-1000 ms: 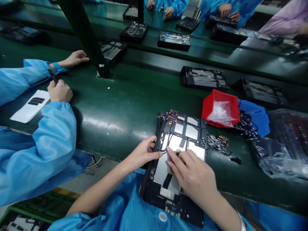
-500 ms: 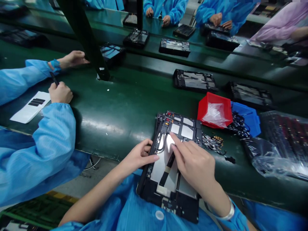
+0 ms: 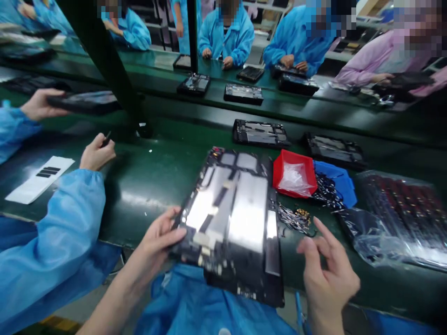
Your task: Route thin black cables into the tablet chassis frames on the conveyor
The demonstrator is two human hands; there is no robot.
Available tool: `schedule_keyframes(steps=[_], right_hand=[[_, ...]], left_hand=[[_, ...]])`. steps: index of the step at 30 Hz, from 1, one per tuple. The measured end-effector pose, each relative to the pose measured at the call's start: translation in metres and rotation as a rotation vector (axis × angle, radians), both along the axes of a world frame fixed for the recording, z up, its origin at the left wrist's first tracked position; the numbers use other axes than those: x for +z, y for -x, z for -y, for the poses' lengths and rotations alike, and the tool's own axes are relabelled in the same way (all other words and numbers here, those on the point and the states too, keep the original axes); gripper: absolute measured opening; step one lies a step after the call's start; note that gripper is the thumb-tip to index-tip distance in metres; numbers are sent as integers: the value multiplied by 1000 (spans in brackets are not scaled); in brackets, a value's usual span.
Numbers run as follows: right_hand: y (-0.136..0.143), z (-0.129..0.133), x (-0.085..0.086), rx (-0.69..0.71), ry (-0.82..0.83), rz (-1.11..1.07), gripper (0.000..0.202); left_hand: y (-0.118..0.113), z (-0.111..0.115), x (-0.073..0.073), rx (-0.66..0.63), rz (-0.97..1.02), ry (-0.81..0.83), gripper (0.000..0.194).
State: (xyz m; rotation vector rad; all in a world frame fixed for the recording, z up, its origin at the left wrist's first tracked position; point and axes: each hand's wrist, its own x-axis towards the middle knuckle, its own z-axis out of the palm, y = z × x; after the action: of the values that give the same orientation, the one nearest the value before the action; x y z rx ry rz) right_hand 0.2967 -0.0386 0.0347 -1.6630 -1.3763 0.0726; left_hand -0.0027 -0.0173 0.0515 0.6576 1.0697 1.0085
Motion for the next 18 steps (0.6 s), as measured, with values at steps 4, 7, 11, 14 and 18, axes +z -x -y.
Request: schedule_keyframes(steps=[4, 7, 11, 14, 18], right_hand=[[-6, -18, -11, -29, -79, 27, 26], [-6, -34, -21, 14, -142, 111, 21], [-12, -42, -32, -49, -159, 84, 22], [-17, -41, -39, -129, -85, -42, 28], [-20, -40, -42, -92, -45, -93, 26]], left_hand=[[-1, -97, 13, 105, -378, -198, 29], [-12, -161, 26, 84, -505, -278, 34], [-27, -218, 39, 91, -713, -366, 30], [-39, -244, 31, 143, -925, -406, 35], [-72, -266, -10, 190, -1117, -421, 39]])
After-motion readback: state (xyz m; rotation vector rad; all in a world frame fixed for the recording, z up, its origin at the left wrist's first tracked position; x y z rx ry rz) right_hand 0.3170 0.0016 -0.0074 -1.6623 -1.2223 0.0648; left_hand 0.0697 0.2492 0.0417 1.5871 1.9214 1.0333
